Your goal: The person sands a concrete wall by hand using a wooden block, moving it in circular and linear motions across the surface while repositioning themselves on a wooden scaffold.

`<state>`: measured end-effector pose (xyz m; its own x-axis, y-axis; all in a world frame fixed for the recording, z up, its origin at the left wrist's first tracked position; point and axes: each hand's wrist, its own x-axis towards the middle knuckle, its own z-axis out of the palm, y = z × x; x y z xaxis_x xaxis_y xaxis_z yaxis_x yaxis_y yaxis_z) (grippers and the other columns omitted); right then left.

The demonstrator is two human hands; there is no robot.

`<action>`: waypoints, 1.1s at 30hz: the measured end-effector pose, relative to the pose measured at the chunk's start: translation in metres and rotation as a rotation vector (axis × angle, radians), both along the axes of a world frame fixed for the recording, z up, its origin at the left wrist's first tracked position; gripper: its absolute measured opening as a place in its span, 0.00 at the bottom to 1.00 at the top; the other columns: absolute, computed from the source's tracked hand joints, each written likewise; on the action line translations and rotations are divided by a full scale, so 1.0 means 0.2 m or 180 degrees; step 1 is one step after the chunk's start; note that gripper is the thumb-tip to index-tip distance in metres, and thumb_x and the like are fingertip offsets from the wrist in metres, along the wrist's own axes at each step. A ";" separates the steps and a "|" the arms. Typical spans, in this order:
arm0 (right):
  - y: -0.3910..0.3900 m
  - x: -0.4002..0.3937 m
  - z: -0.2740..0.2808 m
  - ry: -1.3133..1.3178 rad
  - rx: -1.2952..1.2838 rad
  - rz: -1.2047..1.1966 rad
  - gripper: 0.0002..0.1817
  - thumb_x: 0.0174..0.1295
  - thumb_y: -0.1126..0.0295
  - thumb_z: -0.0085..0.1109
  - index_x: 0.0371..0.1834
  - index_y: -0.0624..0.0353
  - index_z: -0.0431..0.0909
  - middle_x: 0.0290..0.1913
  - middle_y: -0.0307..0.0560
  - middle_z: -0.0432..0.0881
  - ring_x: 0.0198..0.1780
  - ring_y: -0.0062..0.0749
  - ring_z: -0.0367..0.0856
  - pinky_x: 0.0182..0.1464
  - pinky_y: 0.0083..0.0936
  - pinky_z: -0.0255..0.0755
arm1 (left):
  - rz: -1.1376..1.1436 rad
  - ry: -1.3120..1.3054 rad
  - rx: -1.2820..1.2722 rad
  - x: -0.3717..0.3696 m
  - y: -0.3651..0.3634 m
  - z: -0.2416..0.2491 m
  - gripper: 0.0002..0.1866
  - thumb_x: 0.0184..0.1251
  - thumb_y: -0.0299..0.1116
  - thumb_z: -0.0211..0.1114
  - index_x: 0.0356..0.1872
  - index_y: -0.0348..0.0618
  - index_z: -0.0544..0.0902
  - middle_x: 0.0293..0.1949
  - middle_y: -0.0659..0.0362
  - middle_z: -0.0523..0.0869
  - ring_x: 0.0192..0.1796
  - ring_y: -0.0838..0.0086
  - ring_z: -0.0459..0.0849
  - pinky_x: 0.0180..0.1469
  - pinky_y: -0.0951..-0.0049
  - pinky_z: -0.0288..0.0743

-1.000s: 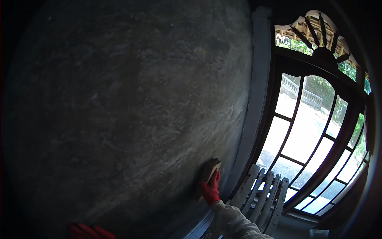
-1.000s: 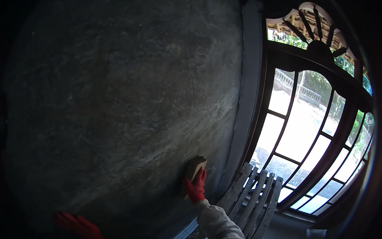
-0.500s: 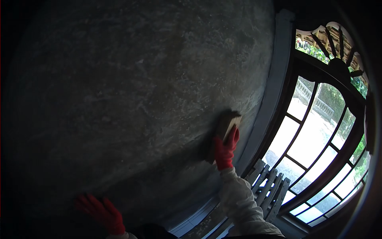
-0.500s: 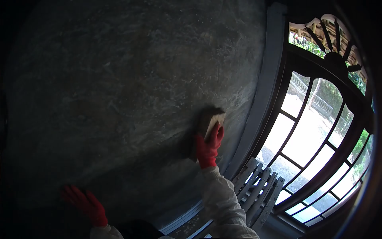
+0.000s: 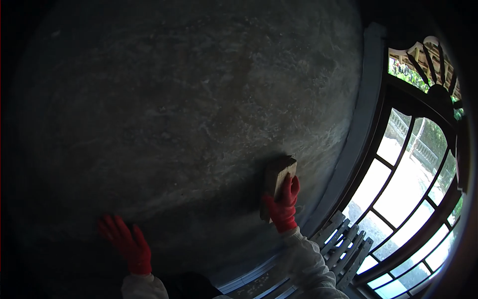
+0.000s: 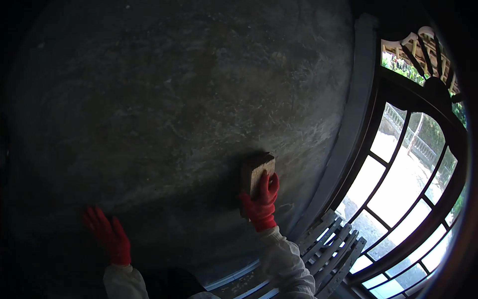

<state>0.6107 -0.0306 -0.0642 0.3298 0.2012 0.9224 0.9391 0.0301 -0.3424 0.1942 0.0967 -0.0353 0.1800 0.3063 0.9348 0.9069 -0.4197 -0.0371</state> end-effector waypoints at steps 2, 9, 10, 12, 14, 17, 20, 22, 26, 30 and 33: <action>0.11 -0.07 0.08 0.0105 0.0475 -0.0293 0.58 0.38 0.60 0.80 0.76 0.54 0.55 0.70 0.69 0.55 0.64 0.66 0.66 0.60 0.50 0.69 | 0.0001 0.0027 0.0023 -0.02 0.01 0.01 0.29 0.77 0.38 0.48 0.73 0.36 0.57 0.75 0.42 0.55 0.77 0.41 0.48 0.76 0.41 0.41; 0.18 -0.18 0.40 0.0305 0.0691 -0.0486 0.57 0.40 0.62 0.80 0.76 0.52 0.55 0.71 0.70 0.55 0.66 0.66 0.64 0.64 0.49 0.65 | -0.0031 0.0082 0.0165 -0.04 0.07 0.01 0.28 0.76 0.38 0.47 0.72 0.35 0.59 0.75 0.41 0.55 0.77 0.39 0.49 0.75 0.38 0.41; 0.17 -0.19 0.31 0.0224 0.0610 -0.0592 0.57 0.40 0.62 0.80 0.76 0.52 0.55 0.71 0.70 0.54 0.66 0.66 0.64 0.64 0.49 0.65 | -0.0082 0.0093 0.0189 -0.05 0.08 -0.01 0.28 0.76 0.38 0.47 0.72 0.35 0.59 0.75 0.41 0.55 0.77 0.39 0.49 0.75 0.38 0.41; 0.16 -0.26 -0.04 0.0161 0.0355 -0.0703 0.59 0.41 0.57 0.79 0.77 0.54 0.52 0.71 0.74 0.53 0.67 0.71 0.62 0.64 0.52 0.64 | -0.0155 0.0178 0.0342 -0.07 0.11 -0.02 0.27 0.76 0.38 0.47 0.70 0.34 0.60 0.74 0.40 0.57 0.76 0.37 0.50 0.74 0.35 0.42; 0.16 -0.31 -0.49 0.0160 0.0166 -0.0667 0.61 0.41 0.53 0.79 0.77 0.55 0.50 0.71 0.76 0.51 0.67 0.73 0.61 0.64 0.54 0.64 | -0.0192 0.0165 0.0358 -0.05 0.10 -0.01 0.27 0.76 0.38 0.47 0.70 0.34 0.61 0.73 0.40 0.58 0.75 0.36 0.51 0.73 0.34 0.43; 0.12 -0.29 -0.61 0.0151 -0.0016 -0.0554 0.62 0.40 0.50 0.78 0.77 0.56 0.49 0.71 0.77 0.50 0.67 0.74 0.61 0.64 0.54 0.64 | -0.0259 0.0165 0.0443 -0.04 0.12 -0.02 0.26 0.75 0.37 0.47 0.69 0.34 0.61 0.73 0.40 0.59 0.75 0.36 0.52 0.72 0.32 0.43; 0.11 -0.30 -0.27 0.0220 0.0034 -0.0517 0.57 0.43 0.55 0.78 0.76 0.55 0.53 0.71 0.75 0.52 0.66 0.71 0.63 0.64 0.50 0.65 | -0.0345 0.0242 0.0430 -0.06 0.11 -0.02 0.26 0.75 0.36 0.47 0.69 0.34 0.62 0.72 0.40 0.60 0.75 0.35 0.52 0.72 0.31 0.43; 0.13 -0.29 0.10 0.0142 0.0318 -0.0550 0.53 0.44 0.59 0.78 0.75 0.55 0.58 0.71 0.73 0.54 0.65 0.68 0.65 0.63 0.48 0.67 | -0.0388 0.0291 0.0365 -0.06 0.10 -0.03 0.26 0.74 0.36 0.48 0.69 0.34 0.62 0.73 0.40 0.60 0.75 0.36 0.52 0.72 0.31 0.42; 0.18 -0.37 0.42 0.0226 0.0648 -0.0525 0.53 0.42 0.61 0.79 0.74 0.54 0.59 0.71 0.70 0.57 0.64 0.67 0.66 0.62 0.48 0.67 | -0.0636 0.0286 0.0554 -0.07 0.12 -0.03 0.25 0.73 0.36 0.49 0.68 0.35 0.63 0.72 0.40 0.62 0.74 0.36 0.54 0.72 0.30 0.44; 0.24 -0.56 -0.21 0.0398 0.0289 -0.0866 0.54 0.49 0.56 0.74 0.78 0.54 0.51 0.75 0.72 0.50 0.72 0.72 0.54 0.69 0.52 0.58 | -0.0980 0.0117 0.0512 -0.09 0.10 -0.05 0.22 0.71 0.36 0.53 0.62 0.35 0.68 0.66 0.41 0.67 0.72 0.35 0.57 0.70 0.27 0.47; 0.17 -0.80 -0.61 0.1828 -0.0249 -0.0511 0.52 0.56 0.54 0.68 0.78 0.60 0.46 0.75 0.69 0.48 0.74 0.64 0.54 0.71 0.44 0.58 | -0.1283 0.0075 0.0393 -0.11 0.09 -0.07 0.20 0.68 0.37 0.57 0.57 0.38 0.72 0.63 0.42 0.70 0.71 0.35 0.59 0.68 0.25 0.49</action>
